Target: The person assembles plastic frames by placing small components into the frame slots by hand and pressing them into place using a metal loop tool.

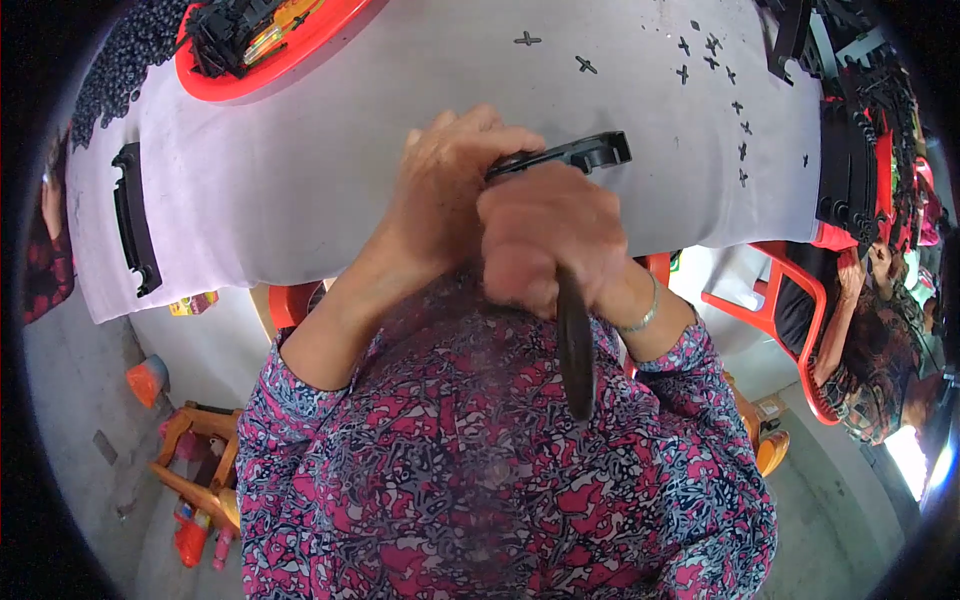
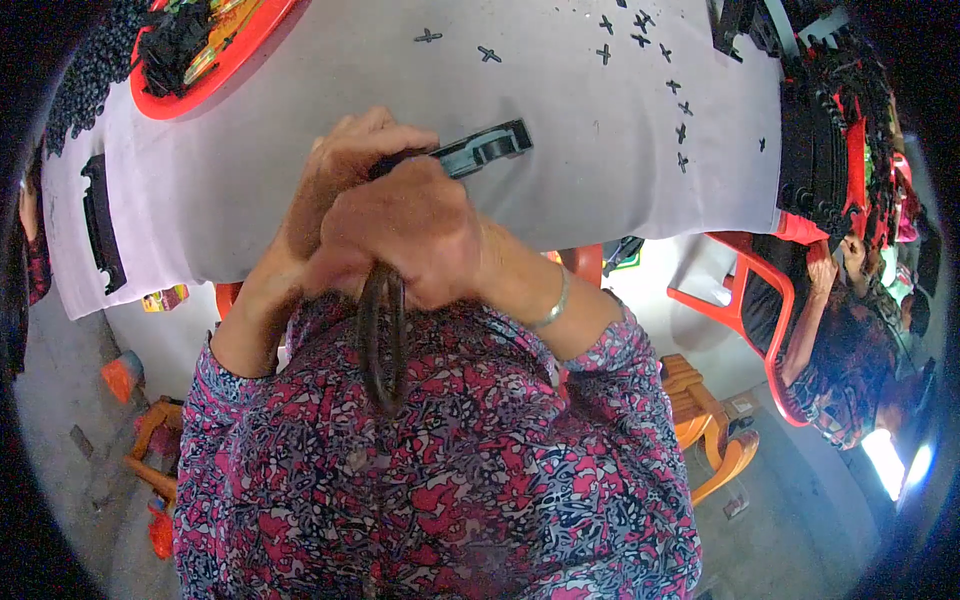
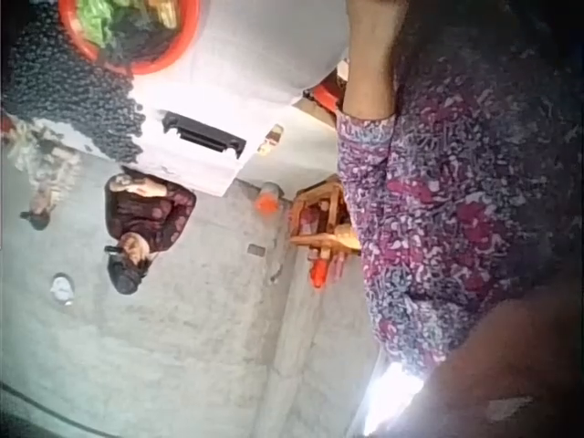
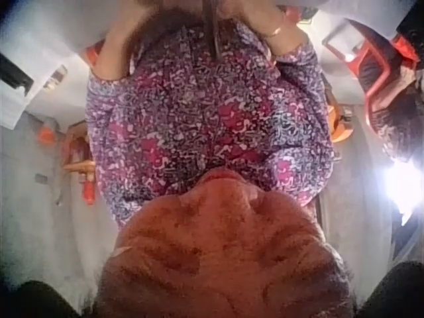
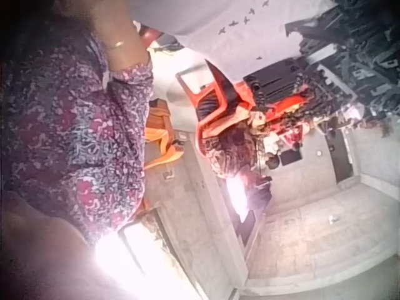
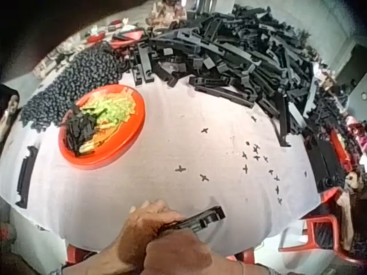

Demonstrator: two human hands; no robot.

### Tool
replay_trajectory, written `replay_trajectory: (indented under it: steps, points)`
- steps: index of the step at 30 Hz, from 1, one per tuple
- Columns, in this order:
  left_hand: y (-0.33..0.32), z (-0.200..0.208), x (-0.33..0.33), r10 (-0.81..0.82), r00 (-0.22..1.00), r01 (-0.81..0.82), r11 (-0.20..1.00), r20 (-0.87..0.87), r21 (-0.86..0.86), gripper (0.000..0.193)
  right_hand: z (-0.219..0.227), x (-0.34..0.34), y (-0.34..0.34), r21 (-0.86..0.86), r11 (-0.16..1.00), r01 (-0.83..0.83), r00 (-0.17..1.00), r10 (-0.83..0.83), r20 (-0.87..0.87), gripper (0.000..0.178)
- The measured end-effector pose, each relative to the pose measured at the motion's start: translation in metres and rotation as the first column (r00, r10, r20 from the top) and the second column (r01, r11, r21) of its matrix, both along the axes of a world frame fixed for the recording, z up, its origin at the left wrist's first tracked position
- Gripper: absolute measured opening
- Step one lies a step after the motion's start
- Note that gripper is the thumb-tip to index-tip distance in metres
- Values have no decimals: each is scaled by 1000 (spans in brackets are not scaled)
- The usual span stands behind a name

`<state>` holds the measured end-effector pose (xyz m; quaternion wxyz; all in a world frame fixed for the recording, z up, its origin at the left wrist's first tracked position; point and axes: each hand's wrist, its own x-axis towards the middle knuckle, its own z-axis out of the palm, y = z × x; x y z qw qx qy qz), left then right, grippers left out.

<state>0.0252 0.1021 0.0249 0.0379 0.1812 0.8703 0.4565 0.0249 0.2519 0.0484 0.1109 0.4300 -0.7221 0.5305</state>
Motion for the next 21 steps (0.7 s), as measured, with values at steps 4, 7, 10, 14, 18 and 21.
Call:
replay_trajectory:
  steps: [4, 7, 10, 14, 18, 21]
  points:
    - [0, -8, 1, 58, 991, -56, 998, -123, 24, 29, -14, -5, 5, -194, 981, 13, 995, 7, 100, 36]
    - [1, -13, 4, 22, 991, -29, 998, -128, -55, 30, -13, -5, 4, -386, 895, 226, 809, 49, 586, 57]
    - [2, -13, 1, 47, 992, -52, 998, -114, -43, 30, 6, -15, 10, -610, 746, 267, 664, 317, 678, 59]
    - [4, 0, 2, 58, 997, -63, 991, -48, -116, 30, 12, -21, 27, -776, 586, 234, 714, 438, 546, 61]
    - [5, 3, 2, 39, 999, -42, 986, -20, -163, 30, 4, -20, 25, -755, 612, 235, 699, 434, 569, 64]
    - [5, 4, 1, 44, 999, -40, 988, 19, -148, 30, -1, -20, 26, -747, 594, 300, 596, 494, 632, 66]
